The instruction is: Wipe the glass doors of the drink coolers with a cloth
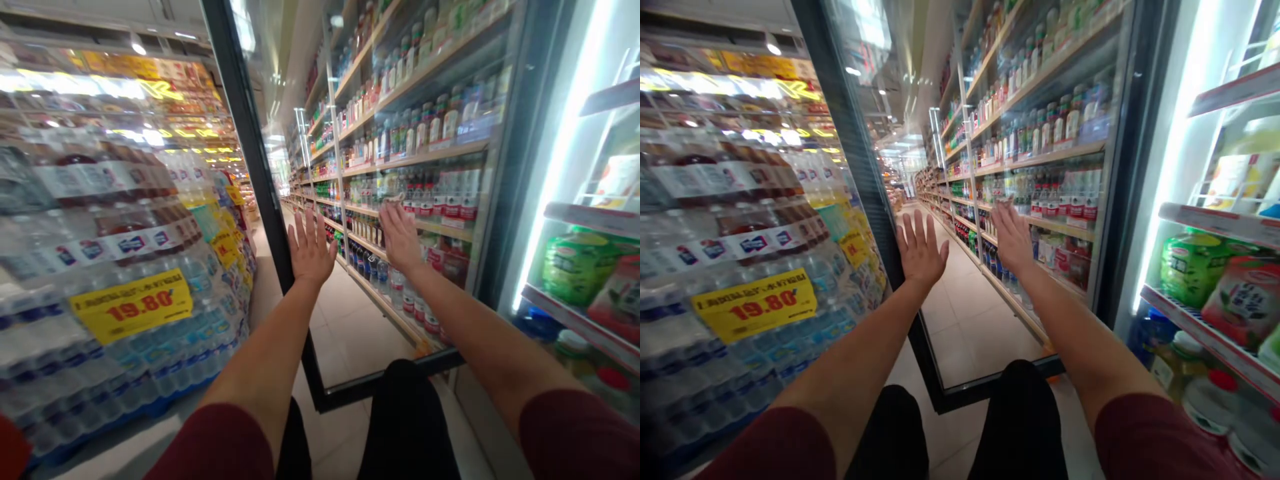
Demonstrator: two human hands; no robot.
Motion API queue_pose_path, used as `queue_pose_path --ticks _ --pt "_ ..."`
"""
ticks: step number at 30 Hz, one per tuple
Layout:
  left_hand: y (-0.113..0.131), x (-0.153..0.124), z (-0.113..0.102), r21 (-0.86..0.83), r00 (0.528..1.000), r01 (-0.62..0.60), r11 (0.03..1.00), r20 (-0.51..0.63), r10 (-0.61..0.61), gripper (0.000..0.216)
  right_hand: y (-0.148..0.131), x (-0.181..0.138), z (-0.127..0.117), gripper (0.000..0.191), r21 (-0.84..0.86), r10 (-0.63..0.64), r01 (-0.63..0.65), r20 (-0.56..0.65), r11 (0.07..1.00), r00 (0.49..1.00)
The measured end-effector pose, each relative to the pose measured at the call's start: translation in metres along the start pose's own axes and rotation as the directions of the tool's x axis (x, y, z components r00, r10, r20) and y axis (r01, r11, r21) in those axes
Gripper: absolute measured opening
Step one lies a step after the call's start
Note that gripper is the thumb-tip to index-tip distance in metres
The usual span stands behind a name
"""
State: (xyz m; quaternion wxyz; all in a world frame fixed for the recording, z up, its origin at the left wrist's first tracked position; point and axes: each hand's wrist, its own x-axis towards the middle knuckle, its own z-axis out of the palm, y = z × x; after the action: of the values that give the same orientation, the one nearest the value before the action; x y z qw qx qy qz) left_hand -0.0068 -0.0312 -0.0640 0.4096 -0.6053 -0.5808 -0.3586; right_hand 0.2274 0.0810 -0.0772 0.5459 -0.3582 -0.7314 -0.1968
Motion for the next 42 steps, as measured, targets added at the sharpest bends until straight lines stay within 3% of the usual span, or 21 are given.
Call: queue_pose_path --ticks 4,6,8,10,12,14,16,19,21,22,24,26,28,31,34,35,37,40,42 --pt "0.000 0.000 0.001 0.013 1.000 -0.005 1.000 0.005 0.005 0.075 0.001 0.023 -0.003 0.068 0.027 0.312 -0.312 -0.177 0.950 0.934" --pt "0.000 0.000 0.001 0.006 1.000 -0.001 1.000 0.010 0.001 0.074 -0.005 0.030 -0.003 0.068 0.012 0.222 -0.223 -0.134 0.975 0.966" --pt "0.000 0.000 0.001 -0.005 1.000 0.003 1.000 0.008 -0.003 0.073 -0.013 0.036 -0.005 0.065 0.000 0.011 -0.011 -0.028 1.000 1.000" --pt "0.000 -0.001 0.001 -0.008 1.000 0.005 1.000 0.005 -0.005 0.073 -0.013 0.041 -0.008 0.063 0.000 -0.095 0.095 0.028 0.995 0.995" --pt "0.000 -0.001 0.000 -0.004 1.000 0.000 1.000 0.004 0.000 0.073 -0.003 0.045 -0.011 0.064 0.000 0.032 -0.032 -0.041 0.999 0.999" --pt "0.000 -0.001 0.000 -0.001 1.000 -0.003 1.000 0.002 0.003 0.073 0.010 0.044 -0.014 0.067 0.012 0.257 -0.259 -0.151 0.966 0.954" --pt "0.001 -0.001 0.000 -0.010 1.000 -0.001 1.000 -0.005 0.001 0.073 0.015 0.033 -0.013 0.068 -0.003 0.332 -0.337 -0.165 0.942 0.929" --pt "0.001 -0.001 0.000 -0.023 1.000 -0.001 1.000 -0.020 0.001 0.072 0.006 0.006 -0.009 0.064 -0.048 0.126 -0.127 -0.014 0.991 0.992" --pt "0.001 -0.002 0.000 -0.014 1.000 -0.007 1.000 -0.024 0.007 0.071 0.002 -0.007 -0.006 0.061 -0.038 -0.034 0.037 0.075 0.999 0.997" --pt "0.000 -0.002 0.000 -0.007 1.000 -0.011 1.000 -0.027 0.011 0.072 0.004 -0.010 -0.005 0.061 -0.038 -0.045 0.048 0.075 0.998 0.996" --pt "0.000 -0.002 0.000 0.005 0.999 -0.016 1.000 -0.031 0.016 0.071 0.012 -0.008 -0.004 0.062 -0.049 0.074 -0.074 -0.013 0.996 0.997" --pt "0.000 -0.002 0.000 0.007 0.999 -0.016 1.000 -0.034 0.016 0.071 0.019 -0.005 -0.004 0.064 -0.037 0.264 -0.272 -0.138 0.962 0.955" --pt "0.000 -0.002 0.000 0.001 0.999 -0.008 1.000 -0.031 0.008 0.070 0.016 -0.009 -0.002 0.065 -0.029 0.318 -0.326 -0.161 0.945 0.934" --pt "0.000 -0.002 0.001 -0.009 0.999 0.000 1.000 -0.032 0.000 0.071 -0.004 -0.029 0.002 0.063 -0.040 0.121 -0.121 -0.007 0.992 0.993" --pt "-0.001 -0.002 0.002 -0.011 1.000 -0.003 1.000 -0.031 0.003 0.071 -0.011 -0.040 0.004 0.061 -0.008 -0.063 0.064 0.111 0.998 0.992" --pt "-0.001 -0.002 0.002 -0.012 1.000 -0.003 1.000 -0.031 0.003 0.071 -0.006 -0.037 0.003 0.061 -0.006 -0.043 0.044 0.095 0.999 0.994" --pt "-0.001 -0.001 0.002 -0.016 1.000 -0.003 1.000 -0.026 0.002 0.071 0.010 -0.025 0.001 0.062 -0.015 0.124 -0.124 -0.014 0.992 0.992" --pt "0.000 0.000 0.001 -0.020 1.000 0.006 1.000 -0.009 -0.006 0.072 0.024 -0.012 0.000 0.065 -0.009 0.370 -0.377 -0.169 0.926 0.913" --pt "0.001 0.000 0.000 -0.026 1.000 0.013 1.000 0.008 -0.013 0.074 0.016 -0.019 0.002 0.065 -0.030 0.328 -0.334 -0.131 0.942 0.936"
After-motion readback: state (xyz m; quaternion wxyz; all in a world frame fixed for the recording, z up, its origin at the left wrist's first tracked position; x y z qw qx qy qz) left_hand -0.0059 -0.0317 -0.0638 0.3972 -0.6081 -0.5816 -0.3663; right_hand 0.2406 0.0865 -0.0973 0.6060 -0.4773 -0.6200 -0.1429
